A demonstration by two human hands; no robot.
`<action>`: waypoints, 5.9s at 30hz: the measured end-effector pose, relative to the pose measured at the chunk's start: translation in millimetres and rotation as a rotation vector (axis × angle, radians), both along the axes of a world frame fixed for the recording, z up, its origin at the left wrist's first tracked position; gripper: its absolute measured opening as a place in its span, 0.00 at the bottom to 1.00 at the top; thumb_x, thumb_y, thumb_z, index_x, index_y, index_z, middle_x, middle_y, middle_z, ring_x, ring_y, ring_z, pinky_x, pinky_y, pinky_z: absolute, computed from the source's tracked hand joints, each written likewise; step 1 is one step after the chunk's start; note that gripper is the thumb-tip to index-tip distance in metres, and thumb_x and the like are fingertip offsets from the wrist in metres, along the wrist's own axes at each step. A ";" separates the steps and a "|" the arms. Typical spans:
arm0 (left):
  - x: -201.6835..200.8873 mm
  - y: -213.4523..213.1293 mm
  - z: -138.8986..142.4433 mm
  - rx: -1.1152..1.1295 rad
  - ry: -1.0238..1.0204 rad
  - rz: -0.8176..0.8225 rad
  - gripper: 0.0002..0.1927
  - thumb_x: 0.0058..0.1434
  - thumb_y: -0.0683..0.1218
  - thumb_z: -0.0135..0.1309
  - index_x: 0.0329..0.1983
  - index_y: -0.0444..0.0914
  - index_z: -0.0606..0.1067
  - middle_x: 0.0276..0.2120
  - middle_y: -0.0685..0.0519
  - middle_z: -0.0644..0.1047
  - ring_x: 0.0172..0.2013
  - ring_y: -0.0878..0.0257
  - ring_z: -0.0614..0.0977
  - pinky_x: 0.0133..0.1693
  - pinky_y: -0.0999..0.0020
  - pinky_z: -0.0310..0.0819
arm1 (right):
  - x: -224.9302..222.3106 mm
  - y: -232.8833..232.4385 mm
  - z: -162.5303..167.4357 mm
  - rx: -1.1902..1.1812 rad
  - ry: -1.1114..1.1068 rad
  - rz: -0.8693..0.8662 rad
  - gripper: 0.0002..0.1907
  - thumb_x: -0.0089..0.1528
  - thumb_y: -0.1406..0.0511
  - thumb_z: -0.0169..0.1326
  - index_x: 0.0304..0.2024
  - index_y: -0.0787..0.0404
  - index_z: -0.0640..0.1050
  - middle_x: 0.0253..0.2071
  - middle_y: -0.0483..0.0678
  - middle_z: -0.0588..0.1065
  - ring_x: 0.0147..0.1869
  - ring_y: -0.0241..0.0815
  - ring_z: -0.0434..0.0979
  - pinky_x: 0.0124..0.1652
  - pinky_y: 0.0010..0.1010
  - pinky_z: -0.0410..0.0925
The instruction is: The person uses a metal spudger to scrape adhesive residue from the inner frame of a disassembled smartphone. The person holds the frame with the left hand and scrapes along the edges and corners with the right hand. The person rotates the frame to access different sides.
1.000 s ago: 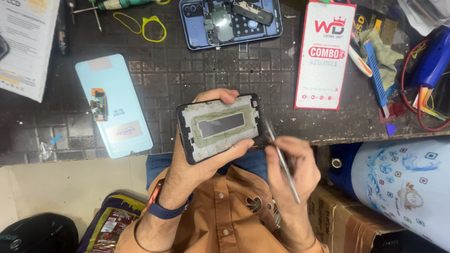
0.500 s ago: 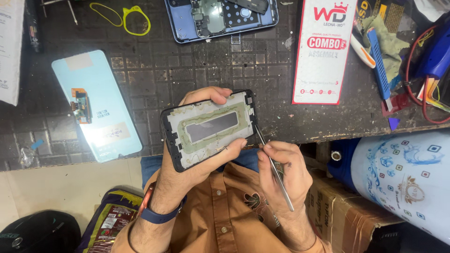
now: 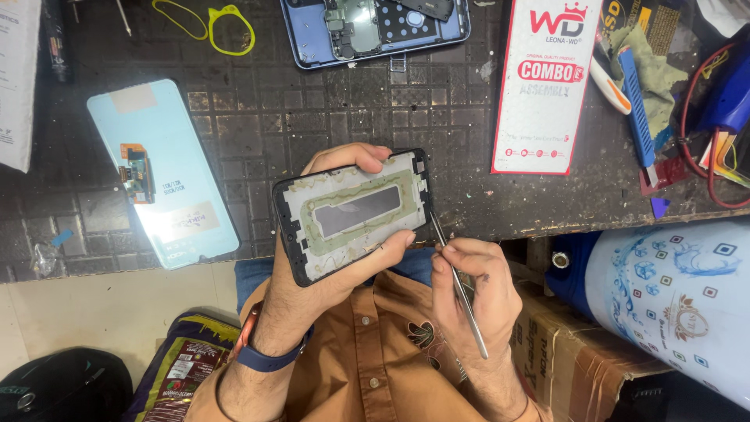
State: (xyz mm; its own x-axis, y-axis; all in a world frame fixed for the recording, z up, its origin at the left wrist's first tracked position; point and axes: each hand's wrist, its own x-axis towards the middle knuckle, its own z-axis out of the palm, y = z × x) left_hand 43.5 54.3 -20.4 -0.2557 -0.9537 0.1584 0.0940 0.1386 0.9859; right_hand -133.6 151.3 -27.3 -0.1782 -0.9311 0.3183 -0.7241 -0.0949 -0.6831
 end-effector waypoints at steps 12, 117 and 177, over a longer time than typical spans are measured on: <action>1.0 -0.5 2.6 -0.018 -0.021 0.006 0.30 0.53 0.41 0.71 0.58 0.38 0.72 0.56 0.47 0.75 0.62 0.58 0.78 0.67 0.60 0.74 | 0.4 -14.0 18.4 0.043 0.041 -0.014 0.13 0.62 0.77 0.61 0.36 0.67 0.68 0.41 0.55 0.78 0.42 0.45 0.83 0.42 0.30 0.75; 3.0 -6.9 11.3 0.034 0.055 -0.008 0.31 0.53 0.40 0.68 0.60 0.39 0.72 0.59 0.51 0.76 0.59 0.63 0.81 0.60 0.67 0.79 | -22.7 -79.0 37.3 0.158 0.287 -0.024 0.02 0.70 0.75 0.48 0.44 0.70 0.69 0.38 0.59 0.72 0.42 0.62 0.74 0.42 0.47 0.68; 0.8 -7.7 7.8 0.012 0.023 -0.002 0.30 0.53 0.39 0.69 0.59 0.39 0.72 0.59 0.50 0.75 0.60 0.62 0.79 0.61 0.64 0.79 | -46.7 -40.7 26.7 -0.077 -0.728 0.018 0.07 0.75 0.69 0.57 0.53 0.67 0.75 0.45 0.48 0.76 0.44 0.34 0.76 0.46 0.21 0.71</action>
State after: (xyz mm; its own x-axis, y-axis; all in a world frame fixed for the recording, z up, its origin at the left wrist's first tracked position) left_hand 44.3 46.6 -12.6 -0.2543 -0.9550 0.1526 0.1172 0.1262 0.9851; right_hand -180.3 110.6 -0.6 -0.3543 -0.9157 0.1896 -0.0873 -0.1695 -0.9817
